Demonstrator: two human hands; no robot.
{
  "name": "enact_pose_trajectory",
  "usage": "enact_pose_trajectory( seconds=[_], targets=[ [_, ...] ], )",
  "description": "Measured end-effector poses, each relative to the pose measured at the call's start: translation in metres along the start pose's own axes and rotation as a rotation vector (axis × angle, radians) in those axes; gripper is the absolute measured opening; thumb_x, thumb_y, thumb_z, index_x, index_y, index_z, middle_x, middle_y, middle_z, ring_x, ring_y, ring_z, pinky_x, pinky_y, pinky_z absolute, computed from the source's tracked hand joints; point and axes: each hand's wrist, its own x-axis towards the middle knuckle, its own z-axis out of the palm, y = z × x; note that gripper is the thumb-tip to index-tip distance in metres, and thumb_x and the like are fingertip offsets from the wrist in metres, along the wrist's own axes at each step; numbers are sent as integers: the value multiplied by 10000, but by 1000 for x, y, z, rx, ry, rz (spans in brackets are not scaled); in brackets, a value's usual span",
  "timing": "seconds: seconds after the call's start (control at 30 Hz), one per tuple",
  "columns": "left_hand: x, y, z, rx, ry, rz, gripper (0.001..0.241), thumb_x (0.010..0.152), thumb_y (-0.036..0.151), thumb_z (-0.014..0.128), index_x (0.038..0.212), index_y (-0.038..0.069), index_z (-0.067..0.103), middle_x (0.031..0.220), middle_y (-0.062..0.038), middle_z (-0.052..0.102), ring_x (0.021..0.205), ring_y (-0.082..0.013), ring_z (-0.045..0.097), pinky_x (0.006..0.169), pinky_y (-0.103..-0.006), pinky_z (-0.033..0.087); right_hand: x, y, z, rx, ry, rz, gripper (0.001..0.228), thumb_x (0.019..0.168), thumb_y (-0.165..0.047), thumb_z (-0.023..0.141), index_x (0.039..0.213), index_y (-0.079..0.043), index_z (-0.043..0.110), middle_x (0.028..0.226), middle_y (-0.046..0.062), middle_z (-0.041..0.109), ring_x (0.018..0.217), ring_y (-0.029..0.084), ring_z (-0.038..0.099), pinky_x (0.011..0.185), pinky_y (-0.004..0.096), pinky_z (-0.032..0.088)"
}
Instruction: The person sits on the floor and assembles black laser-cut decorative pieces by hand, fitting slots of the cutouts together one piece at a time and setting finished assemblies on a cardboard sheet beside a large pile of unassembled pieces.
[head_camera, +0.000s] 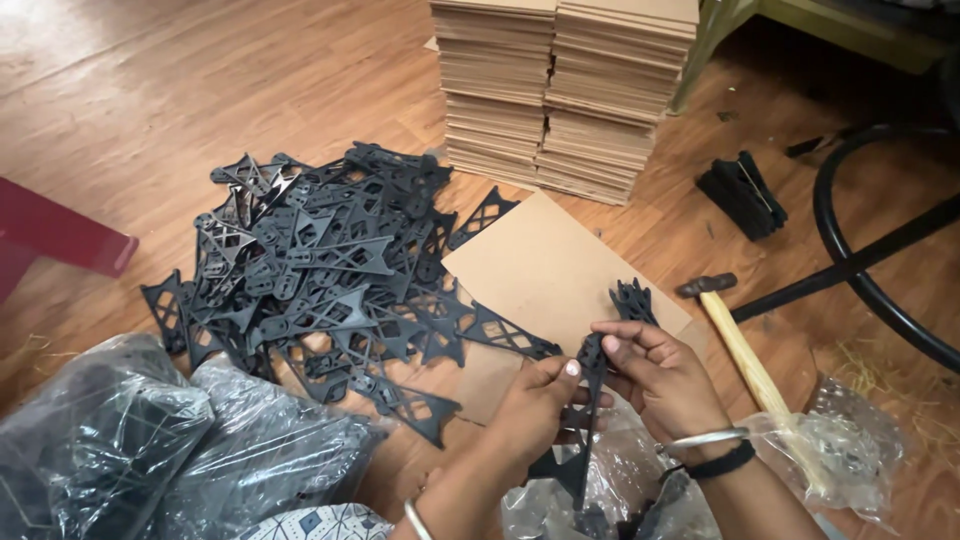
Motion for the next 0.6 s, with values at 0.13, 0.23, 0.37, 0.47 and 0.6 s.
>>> enact_pose_trajectory(
  seconds=[0.13,0.23,0.37,0.47,0.6],
  targets=[
    [-1,0,1,59,15,-41,311,1080,338,424,1185,129,629,966,-38,771,767,-139,712,623,-274,520,1,4,-2,57,-45,-11,262,1020,-90,601,1243,9,697,991,72,718,865,153,669,733,312,546],
    [9,-13,-4,61,24,16,299,1069,334,462,1136,123,663,946,-20,767,728,-120,685,588,-269,480,-2,-6,4,-58,39,-8,256,973,-84,608,1189,11,710,992,51,725,888,142,691,822,314,582],
    [8,-8,-5,0,70,103,253,1041,305,609,1048,77,719,874,-6,722,701,-81,631,612,-239,480,-4,-9,5,-182,80,36,250,952,-83,635,1160,14,735,1008,67,736,901,151,698,841,322,590],
    [6,-5,-6,-57,114,43,183,988,241,693,1007,60,710,833,4,701,695,-73,620,616,-220,493,-6,-8,5,-228,33,14,249,939,-70,648,1152,25,737,1025,76,747,918,159,711,858,322,597],
    [21,-22,-14,-104,81,135,123,943,123,743,959,19,680,791,-33,669,652,-108,573,568,-231,472,-6,-9,6,-348,-48,-41,253,939,-64,659,1157,32,744,1023,97,761,931,156,712,867,301,598]
  ],
)
